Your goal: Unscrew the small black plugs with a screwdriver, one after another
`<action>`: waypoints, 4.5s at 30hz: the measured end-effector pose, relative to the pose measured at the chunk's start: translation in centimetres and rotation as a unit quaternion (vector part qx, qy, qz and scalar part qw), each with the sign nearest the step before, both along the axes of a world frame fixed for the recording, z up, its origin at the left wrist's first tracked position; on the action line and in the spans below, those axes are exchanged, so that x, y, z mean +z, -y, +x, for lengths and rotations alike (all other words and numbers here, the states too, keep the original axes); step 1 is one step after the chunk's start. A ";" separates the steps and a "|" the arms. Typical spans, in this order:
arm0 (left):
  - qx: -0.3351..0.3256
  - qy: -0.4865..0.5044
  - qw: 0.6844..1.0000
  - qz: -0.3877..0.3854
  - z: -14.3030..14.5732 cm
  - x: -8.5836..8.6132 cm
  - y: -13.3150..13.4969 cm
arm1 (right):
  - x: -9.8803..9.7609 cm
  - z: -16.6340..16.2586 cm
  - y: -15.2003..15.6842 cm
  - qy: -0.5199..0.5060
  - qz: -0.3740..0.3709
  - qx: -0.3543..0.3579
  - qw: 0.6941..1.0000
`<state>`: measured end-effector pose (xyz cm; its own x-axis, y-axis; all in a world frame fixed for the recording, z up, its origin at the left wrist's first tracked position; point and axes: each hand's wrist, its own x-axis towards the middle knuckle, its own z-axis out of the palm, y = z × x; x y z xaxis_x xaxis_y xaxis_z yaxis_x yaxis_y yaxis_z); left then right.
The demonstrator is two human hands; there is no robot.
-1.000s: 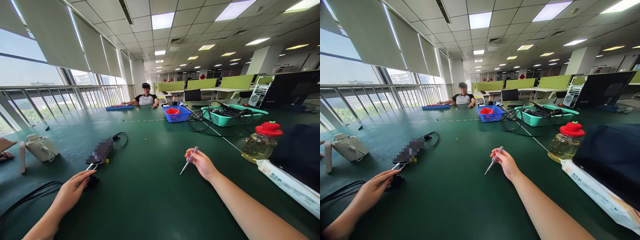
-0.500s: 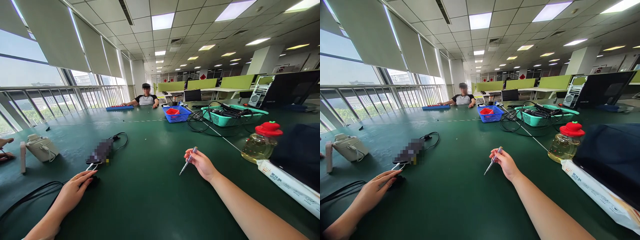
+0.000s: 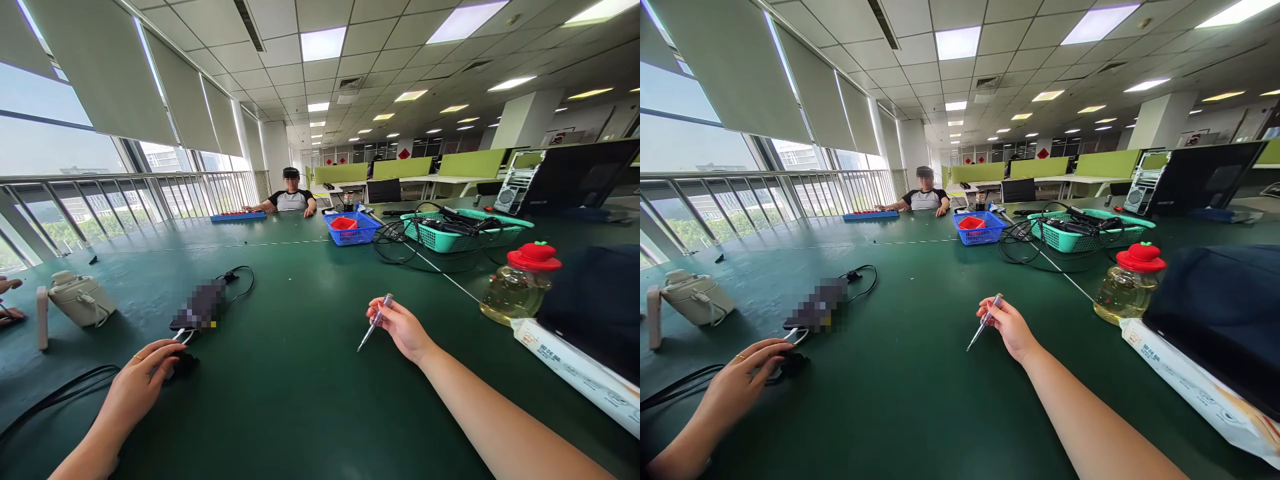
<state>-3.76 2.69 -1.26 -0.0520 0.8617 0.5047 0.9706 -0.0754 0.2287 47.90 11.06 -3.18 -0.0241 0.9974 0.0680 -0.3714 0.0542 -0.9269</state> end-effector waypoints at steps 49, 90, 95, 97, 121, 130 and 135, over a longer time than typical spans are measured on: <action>0.086 -0.141 0.980 -0.115 2.7 0.0 -0.2 | -0.1 0.1 0.0 0.020 -0.004 0.002 1.000; 0.022 0.014 0.985 -0.171 -1.5 0.3 1.1 | 0.6 0.1 0.3 0.059 0.061 -0.053 0.995; 0.042 -0.034 0.975 -0.217 -1.3 -0.2 1.8 | 0.5 0.1 0.4 0.069 0.061 -0.044 0.995; 0.068 -0.042 0.974 -0.214 -1.5 -0.5 2.4 | 0.5 0.1 0.4 0.069 0.061 -0.040 0.995; 0.198 -0.045 0.971 -0.128 6.6 3.9 3.1 | 0.3 0.2 0.4 0.062 0.056 -0.028 0.996; 0.105 -0.169 0.968 -0.153 6.1 0.5 -0.1 | 0.5 0.2 0.4 0.057 0.052 -0.027 0.997; 0.137 -0.172 0.962 -0.161 6.7 0.6 0.0 | 0.7 0.2 0.5 0.063 0.055 -0.017 0.996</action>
<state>2.90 2.65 -0.69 -0.1775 0.9538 0.2423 0.9661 0.2158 -0.1419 48.07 10.59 -2.49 -0.0052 0.9846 0.1746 -0.2482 0.1679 -0.9540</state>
